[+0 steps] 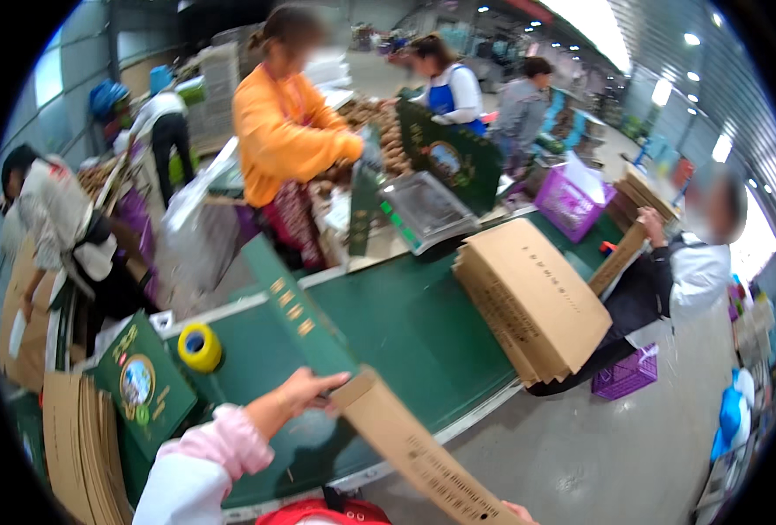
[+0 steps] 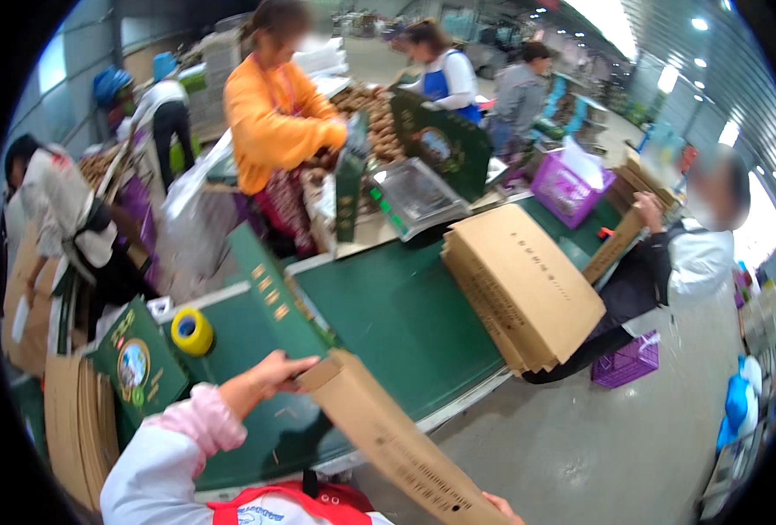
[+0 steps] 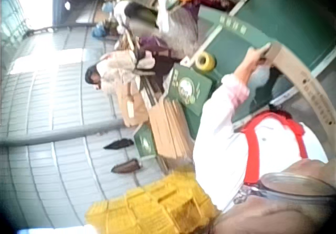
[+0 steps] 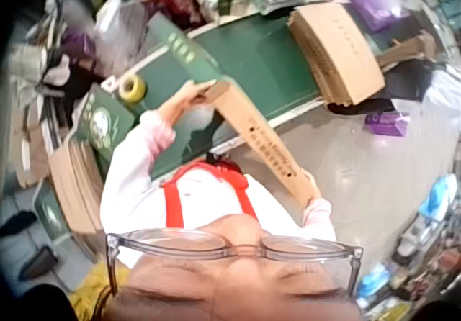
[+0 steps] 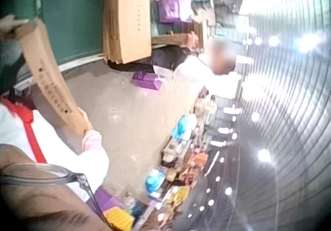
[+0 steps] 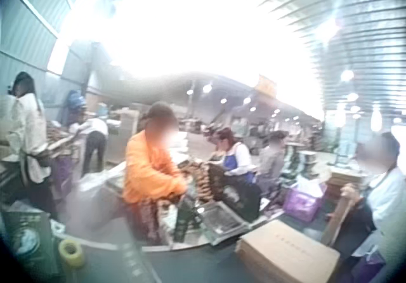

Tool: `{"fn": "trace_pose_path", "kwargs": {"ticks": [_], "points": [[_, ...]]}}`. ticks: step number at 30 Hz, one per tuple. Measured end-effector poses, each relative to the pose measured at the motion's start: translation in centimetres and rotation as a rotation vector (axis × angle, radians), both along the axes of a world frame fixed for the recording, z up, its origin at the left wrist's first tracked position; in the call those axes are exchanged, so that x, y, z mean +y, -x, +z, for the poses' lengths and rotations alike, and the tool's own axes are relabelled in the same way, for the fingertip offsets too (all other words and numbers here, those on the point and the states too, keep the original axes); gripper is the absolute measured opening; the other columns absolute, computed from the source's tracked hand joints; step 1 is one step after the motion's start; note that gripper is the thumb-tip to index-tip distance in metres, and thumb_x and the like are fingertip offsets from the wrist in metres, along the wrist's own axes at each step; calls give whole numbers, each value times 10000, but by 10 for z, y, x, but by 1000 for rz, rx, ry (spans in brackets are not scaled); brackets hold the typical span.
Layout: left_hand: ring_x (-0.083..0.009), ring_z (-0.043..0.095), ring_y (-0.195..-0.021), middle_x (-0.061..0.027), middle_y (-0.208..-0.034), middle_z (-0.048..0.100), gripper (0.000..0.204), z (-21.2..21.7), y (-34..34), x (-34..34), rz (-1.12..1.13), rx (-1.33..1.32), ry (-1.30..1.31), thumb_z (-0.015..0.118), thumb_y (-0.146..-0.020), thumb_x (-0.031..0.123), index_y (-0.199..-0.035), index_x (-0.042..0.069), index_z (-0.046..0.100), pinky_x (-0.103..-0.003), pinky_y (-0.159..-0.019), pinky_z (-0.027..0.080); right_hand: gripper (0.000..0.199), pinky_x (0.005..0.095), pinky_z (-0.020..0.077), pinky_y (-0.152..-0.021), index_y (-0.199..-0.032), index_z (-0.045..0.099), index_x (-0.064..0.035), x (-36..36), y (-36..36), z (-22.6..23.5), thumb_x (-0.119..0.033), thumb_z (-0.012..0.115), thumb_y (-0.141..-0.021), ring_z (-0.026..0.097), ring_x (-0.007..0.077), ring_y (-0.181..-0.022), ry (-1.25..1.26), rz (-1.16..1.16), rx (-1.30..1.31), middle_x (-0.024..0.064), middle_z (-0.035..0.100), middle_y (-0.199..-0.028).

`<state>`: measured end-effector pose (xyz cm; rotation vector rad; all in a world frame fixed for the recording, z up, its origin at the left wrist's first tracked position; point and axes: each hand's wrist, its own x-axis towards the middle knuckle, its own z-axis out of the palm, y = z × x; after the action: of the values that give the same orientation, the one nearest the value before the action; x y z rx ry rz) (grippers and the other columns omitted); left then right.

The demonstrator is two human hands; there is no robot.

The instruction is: The person assembles flat cardboard pieces into rectangular boxes on a green worktable. They fold the flaps, align edges, and secure the boxes with yellow tape. Other workers are visible in the background handling produce and packaging.

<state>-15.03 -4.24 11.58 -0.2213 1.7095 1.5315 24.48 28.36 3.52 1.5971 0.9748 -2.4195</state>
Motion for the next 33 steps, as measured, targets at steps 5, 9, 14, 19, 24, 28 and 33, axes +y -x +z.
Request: {"fn": "trace_pose_path", "kwargs": {"ticks": [5,9,14,19,24,28,33], "points": [[-151,556,-731,-72,-913,564,499,17,2,37,87,141,34,759,-730,331,-1001,-33,553,-324,-569,560,444,436,455,-884,-1114,581,-48,8,21,1,-344,669,-795,582,295,-1001,-15,67,-2,159,608,-1121],[-345,597,-808,-174,-942,608,425,-44,16,55,125,678,311,742,-687,265,-942,-24,562,-377,-717,523,445,432,457,-881,-1118,577,-46,18,29,2,-345,664,-800,583,292,-1001,-12,116,7,157,608,-1121],[-322,576,-672,-146,-699,570,435,-27,28,61,107,824,456,744,-703,384,-653,19,512,-383,-674,480,446,427,460,-877,-1123,573,-43,25,35,2,-345,657,-807,584,287,-1001,-15,139,17,153,607,-1122],[-299,506,-770,-146,-811,509,363,-22,118,9,443,1171,378,690,-756,316,-812,9,505,-373,-722,425,447,423,462,-873,-1129,568,-40,25,50,10,-346,650,-813,585,283,-1000,-11,148,20,150,606,-1123],[-359,471,-1059,-200,-1119,501,576,-20,254,-46,464,1497,859,716,-702,363,-1083,-11,501,-421,-926,374,449,418,465,-869,-1134,563,-37,37,58,14,-346,643,-819,586,278,-1000,10,168,20,147,606,-1124],[-353,590,-967,-248,-1061,599,656,-19,325,-68,153,1133,637,698,-719,484,-1111,-28,577,-424,-831,454,450,414,467,-866,-1139,560,-35,36,47,16,-347,638,-824,586,274,-1000,29,122,12,144,605,-1125],[-296,603,-577,-211,-624,603,564,-55,382,-97,-42,1166,614,661,-739,504,-697,-58,636,-409,-591,448,451,409,469,-862,-1144,555,-32,44,55,3,-347,631,-830,587,270,-999,79,211,52,141,605,-1126]]}}
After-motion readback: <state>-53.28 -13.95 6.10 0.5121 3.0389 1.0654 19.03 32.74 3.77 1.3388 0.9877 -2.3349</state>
